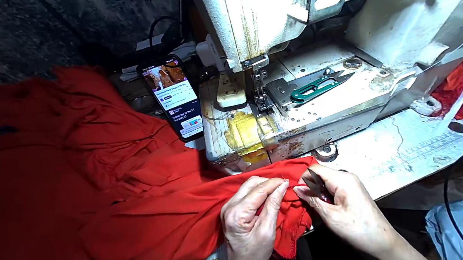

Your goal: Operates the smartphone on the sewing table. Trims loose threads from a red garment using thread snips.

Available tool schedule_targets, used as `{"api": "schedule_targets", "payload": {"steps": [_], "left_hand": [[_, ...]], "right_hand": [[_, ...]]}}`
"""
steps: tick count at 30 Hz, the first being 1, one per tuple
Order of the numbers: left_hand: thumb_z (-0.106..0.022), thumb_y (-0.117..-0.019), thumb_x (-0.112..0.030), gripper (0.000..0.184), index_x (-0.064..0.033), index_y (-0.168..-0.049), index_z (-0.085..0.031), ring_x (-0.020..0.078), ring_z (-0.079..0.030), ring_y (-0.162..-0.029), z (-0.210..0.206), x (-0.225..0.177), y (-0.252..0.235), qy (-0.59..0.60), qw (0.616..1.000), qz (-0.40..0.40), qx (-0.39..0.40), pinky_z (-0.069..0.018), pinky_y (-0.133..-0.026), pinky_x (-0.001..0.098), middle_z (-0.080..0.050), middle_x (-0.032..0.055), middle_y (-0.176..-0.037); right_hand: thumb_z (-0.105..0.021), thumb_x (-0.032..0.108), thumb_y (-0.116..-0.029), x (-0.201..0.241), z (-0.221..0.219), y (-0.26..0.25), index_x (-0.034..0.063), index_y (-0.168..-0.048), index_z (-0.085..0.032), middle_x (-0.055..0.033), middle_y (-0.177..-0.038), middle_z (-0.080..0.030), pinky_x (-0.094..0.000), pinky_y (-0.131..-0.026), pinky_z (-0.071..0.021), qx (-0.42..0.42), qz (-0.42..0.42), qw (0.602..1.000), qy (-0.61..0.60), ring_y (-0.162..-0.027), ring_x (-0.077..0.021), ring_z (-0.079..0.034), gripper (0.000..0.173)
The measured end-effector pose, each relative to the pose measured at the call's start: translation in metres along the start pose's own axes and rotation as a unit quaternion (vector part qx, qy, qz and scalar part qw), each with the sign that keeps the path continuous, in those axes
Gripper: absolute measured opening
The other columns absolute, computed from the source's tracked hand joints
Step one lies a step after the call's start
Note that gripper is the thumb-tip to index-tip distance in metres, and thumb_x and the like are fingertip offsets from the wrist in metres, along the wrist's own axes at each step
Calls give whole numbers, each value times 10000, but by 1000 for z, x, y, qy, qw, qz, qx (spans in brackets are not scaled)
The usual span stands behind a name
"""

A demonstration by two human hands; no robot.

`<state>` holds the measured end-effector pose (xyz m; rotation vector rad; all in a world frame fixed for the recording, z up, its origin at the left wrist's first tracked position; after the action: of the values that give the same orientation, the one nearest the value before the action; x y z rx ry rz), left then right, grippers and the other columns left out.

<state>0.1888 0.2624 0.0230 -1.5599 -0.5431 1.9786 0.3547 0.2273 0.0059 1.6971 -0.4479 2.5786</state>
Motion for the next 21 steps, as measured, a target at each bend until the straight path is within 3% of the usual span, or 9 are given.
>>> {"api": "schedule_targets", "payload": {"steps": [4, 6, 9, 11, 13, 16, 19, 21], "left_hand": [[-680, -919, -102, 109, -69, -900, -782, 42, -703, -842, 10, 0, -5, -1, 999, 46, -30, -591, -767, 184, -737, -26, -891], [-690, -930, -152, 124, -82, -912, -791, 61, -711, -837, 9, -2, -7, -22, 998, 59, 15, -594, -755, 198, -748, -14, -895], [-688, -931, -140, 120, -97, -929, -800, 51, -702, -797, 7, -5, -12, -17, 997, 53, 59, -589, -714, 174, -747, -19, -873], [-694, -935, -139, 115, -109, -939, -806, 65, -711, -816, 7, -9, -16, -7, 994, 73, 80, -597, -731, 186, -752, -20, -879], [-699, -931, -127, 115, -118, -943, -813, 81, -716, -837, 8, -16, -20, -1, 993, 77, 94, -602, -761, 203, -757, -20, -886], [-693, -928, -90, 121, -99, -950, -811, 99, -714, -848, 8, -25, -29, 23, 994, 39, 95, -600, -784, 222, -758, -10, -900], [-688, -927, -53, 119, -73, -969, -797, 104, -715, -850, 9, -30, -39, 59, 993, 38, 94, -608, -785, 222, -749, 9, -919], [-697, -927, -70, 114, -86, -962, -804, 109, -711, -866, 7, -28, -41, 57, 992, 46, 105, -606, -782, 224, -746, 9, -932]], "right_hand": [[-675, 189, -896, 0, 1, 3, 94, -872, -715, 48, -704, -626, -165, -602, -473, -13, 19, 999, 32, -647, 33, -566, 106], [-709, 185, -900, 0, 2, 6, 94, -902, -717, 48, -740, -663, -140, -636, -499, -11, 14, 1000, 2, -679, 46, -599, 92], [-782, 250, -840, 1, 8, 10, 142, -1011, -694, 98, -744, -634, -104, -559, -451, -34, 30, 998, -52, -614, 62, -547, 221], [-763, 260, -867, 4, 17, 18, 135, -1081, -651, 88, -782, -631, -121, -548, -478, -39, 40, 996, -67, -625, 41, -565, 272], [-711, 218, -927, 9, 26, 25, 80, -1082, -657, 43, -811, -665, -178, -561, -532, -14, 15, 996, -89, -643, -4, -615, 214], [-703, 202, -937, 9, 27, 31, 67, -1054, -676, 40, -820, -663, -189, -490, -527, 64, -45, 987, -143, -587, -8, -605, 180], [-731, 214, -923, 13, 21, 33, 62, -1030, -686, 56, -807, -638, -157, -529, -478, 98, -44, 981, -161, -618, 20, -559, 191], [-706, 231, -945, 16, 18, 31, 74, -1007, -685, 62, -755, -618, -159, -495, -455, 87, -43, 984, -148, -573, 20, -537, 171]]}}
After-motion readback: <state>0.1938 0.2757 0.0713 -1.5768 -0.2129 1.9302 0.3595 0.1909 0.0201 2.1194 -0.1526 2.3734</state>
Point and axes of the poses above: each hand's wrist, its own y-axis away from the middle knuckle, its own z-axis out of the back of the hand, x = y × z, the point moved 7 cm from there along -y, towards the middle knuckle
